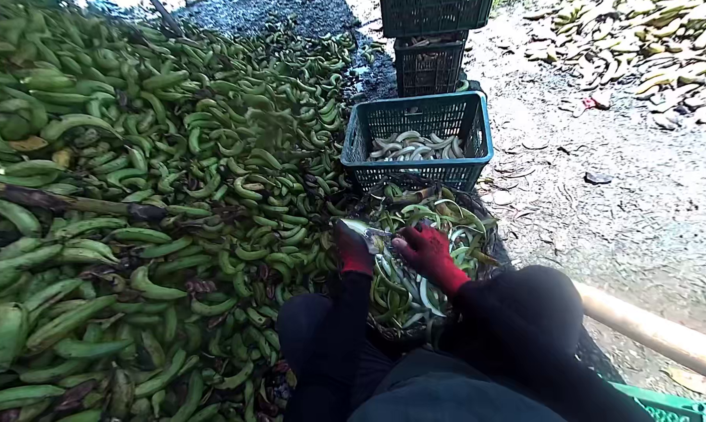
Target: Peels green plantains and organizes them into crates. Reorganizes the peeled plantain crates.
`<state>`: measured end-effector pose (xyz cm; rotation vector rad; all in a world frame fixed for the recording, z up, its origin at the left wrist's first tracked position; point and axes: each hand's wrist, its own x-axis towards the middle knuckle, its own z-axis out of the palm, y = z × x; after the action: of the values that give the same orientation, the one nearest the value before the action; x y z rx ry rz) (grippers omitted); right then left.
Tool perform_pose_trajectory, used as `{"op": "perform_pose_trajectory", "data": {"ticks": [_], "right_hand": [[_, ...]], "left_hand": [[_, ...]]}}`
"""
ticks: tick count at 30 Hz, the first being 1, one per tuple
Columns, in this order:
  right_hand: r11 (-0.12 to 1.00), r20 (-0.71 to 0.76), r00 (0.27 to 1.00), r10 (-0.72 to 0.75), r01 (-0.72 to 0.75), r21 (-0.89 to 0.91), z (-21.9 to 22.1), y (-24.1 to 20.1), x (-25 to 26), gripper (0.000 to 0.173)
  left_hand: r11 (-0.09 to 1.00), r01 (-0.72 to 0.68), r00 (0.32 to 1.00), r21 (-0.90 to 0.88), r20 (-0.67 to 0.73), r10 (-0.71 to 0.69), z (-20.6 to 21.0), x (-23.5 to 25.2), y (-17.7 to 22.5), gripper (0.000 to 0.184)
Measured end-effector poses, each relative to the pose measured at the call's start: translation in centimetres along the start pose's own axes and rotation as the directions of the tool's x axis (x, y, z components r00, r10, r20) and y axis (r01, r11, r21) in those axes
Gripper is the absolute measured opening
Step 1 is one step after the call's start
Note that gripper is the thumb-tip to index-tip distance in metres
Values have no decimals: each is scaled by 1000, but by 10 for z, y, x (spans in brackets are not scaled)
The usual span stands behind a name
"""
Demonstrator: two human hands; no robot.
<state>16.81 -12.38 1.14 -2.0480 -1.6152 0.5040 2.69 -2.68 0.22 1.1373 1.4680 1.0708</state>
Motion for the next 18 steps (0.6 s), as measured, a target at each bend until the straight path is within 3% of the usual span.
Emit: {"op": "perform_pose_trajectory", "data": {"ticks": [3,5,7,9,11,15,18], "right_hand": [[1000,-14,1000,-23,23,4,-12,9,26,50],[999,-17,999,-30,29,-46,-18,17,33,49],[991,0,1000,-31,30,-132,-21,19,31,50],[986,53,998,-17,26,-162,-22,16,28,52],[989,102,994,26,-10,-148,-24,14,34,52],[990,112,984,141,-139,-24,-24,35,61,56],[994,-4,994,110,-110,17,-26,26,50,46]], "left_hand": [[965,23,964,-260,262,48,1,-6,2,56],[985,-34,922,-167,375,95,-1,2,-3,54],[995,-94,918,41,391,71,-4,8,-4,51],[987,-115,914,112,401,61,-7,7,-9,48],[990,-98,903,106,427,44,-7,2,-11,46],[986,-84,813,144,583,-16,-1,-19,-11,47],[997,74,887,26,454,-77,1,-11,-19,49]]}}
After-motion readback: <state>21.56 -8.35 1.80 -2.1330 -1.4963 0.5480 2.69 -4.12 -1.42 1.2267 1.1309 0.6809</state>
